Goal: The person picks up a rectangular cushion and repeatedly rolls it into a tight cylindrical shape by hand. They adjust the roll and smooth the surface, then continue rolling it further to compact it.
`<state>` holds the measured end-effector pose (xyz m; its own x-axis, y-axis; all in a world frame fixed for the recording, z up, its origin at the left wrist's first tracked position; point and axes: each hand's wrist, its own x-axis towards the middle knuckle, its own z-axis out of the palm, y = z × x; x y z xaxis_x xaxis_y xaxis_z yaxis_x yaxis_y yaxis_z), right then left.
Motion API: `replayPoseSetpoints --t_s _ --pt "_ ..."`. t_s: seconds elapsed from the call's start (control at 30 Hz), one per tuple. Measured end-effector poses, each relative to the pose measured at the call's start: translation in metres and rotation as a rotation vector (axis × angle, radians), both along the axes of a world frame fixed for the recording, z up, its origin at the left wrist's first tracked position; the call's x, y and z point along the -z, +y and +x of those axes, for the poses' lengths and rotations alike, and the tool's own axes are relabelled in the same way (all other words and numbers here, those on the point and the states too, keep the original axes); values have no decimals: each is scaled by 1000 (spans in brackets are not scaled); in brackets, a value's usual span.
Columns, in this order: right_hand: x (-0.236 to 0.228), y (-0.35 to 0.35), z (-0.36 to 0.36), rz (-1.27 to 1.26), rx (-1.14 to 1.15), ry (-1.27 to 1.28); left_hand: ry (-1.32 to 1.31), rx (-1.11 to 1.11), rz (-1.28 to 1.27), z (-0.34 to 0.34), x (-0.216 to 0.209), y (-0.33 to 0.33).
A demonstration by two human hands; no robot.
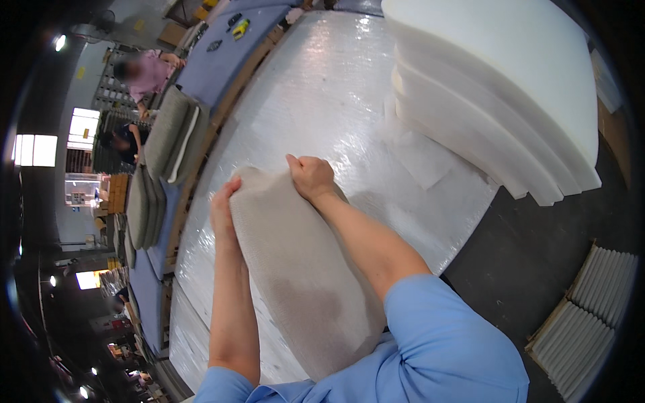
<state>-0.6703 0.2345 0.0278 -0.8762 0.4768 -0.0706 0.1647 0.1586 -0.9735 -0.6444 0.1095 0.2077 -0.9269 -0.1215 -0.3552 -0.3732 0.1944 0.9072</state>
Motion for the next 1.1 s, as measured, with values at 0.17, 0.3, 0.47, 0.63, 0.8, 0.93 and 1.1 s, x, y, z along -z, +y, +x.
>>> replayPoseSetpoints --t_s 0.17,0.3,0.47,0.63,0.8,0.93,1.1 --pt "3 -10 -16 -14 -164 -1 10 -59 65 11 -5 2" --pt "7 -14 -27 38 -203 57 11 -66 139 0 8 -10" --pt "0 -5 -15 -178 -336 -24 41 -117 102 1 7 -32" --pt "56 21 9 -412 -171 159 29 -159 135 1 2 -16" --pt "76 -2 25 -292 -44 57 19 -209 120 0 4 -17" --pt "70 -12 16 -187 30 -95 138 -283 -120 10 6 0" --pt "73 -16 -3 -1 -94 -76 48 -225 137 10 13 -9"
